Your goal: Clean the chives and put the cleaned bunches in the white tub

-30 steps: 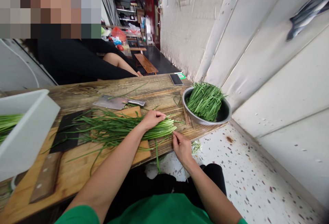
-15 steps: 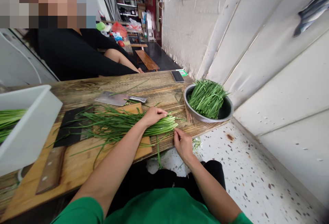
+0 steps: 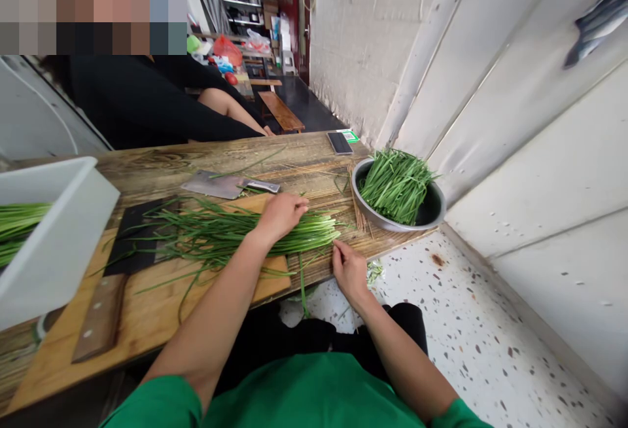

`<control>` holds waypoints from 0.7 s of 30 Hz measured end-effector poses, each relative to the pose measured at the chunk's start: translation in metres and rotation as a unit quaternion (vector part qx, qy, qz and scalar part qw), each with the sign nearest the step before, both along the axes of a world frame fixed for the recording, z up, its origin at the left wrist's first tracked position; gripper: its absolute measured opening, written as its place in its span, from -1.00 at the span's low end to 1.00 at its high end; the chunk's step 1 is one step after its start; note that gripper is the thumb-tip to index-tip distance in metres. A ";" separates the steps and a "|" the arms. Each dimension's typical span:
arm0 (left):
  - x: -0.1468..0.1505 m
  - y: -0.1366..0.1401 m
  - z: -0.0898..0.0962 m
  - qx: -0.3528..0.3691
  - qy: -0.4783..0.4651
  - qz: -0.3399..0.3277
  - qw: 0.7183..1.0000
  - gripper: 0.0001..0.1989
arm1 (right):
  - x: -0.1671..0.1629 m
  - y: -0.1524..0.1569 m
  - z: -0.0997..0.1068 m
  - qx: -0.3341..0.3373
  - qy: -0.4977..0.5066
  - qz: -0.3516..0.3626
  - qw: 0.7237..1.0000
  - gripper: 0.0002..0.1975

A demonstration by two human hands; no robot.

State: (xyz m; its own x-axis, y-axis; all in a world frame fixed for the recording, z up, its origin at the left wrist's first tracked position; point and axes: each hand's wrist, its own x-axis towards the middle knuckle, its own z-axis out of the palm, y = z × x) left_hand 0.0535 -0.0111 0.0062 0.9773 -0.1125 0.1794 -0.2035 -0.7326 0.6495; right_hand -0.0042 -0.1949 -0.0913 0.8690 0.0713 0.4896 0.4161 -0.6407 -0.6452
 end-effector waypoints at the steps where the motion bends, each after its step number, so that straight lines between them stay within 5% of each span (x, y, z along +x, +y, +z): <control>1: -0.011 0.003 0.010 0.052 -0.020 -0.021 0.998 -0.79 | 0.000 0.000 0.000 0.001 0.001 0.000 1.000 -0.73; 4: -0.052 0.009 0.030 0.164 0.028 -0.166 0.972 -0.84 | 0.001 0.000 -0.002 0.006 -0.003 -0.004 1.000 -0.73; 6: -0.076 0.011 0.029 0.193 0.043 -0.204 0.959 -0.82 | 0.001 0.000 -0.004 0.012 -0.006 -0.007 1.000 -0.73; 14: -0.089 0.024 -0.009 0.188 0.082 -0.174 0.963 -0.82 | 0.000 0.001 -0.005 0.044 -0.005 -0.006 0.999 -0.73; 21: -0.102 0.022 0.008 0.137 0.060 -0.162 0.975 -0.78 | -0.001 0.000 -0.005 0.057 -0.025 0.000 0.998 -0.74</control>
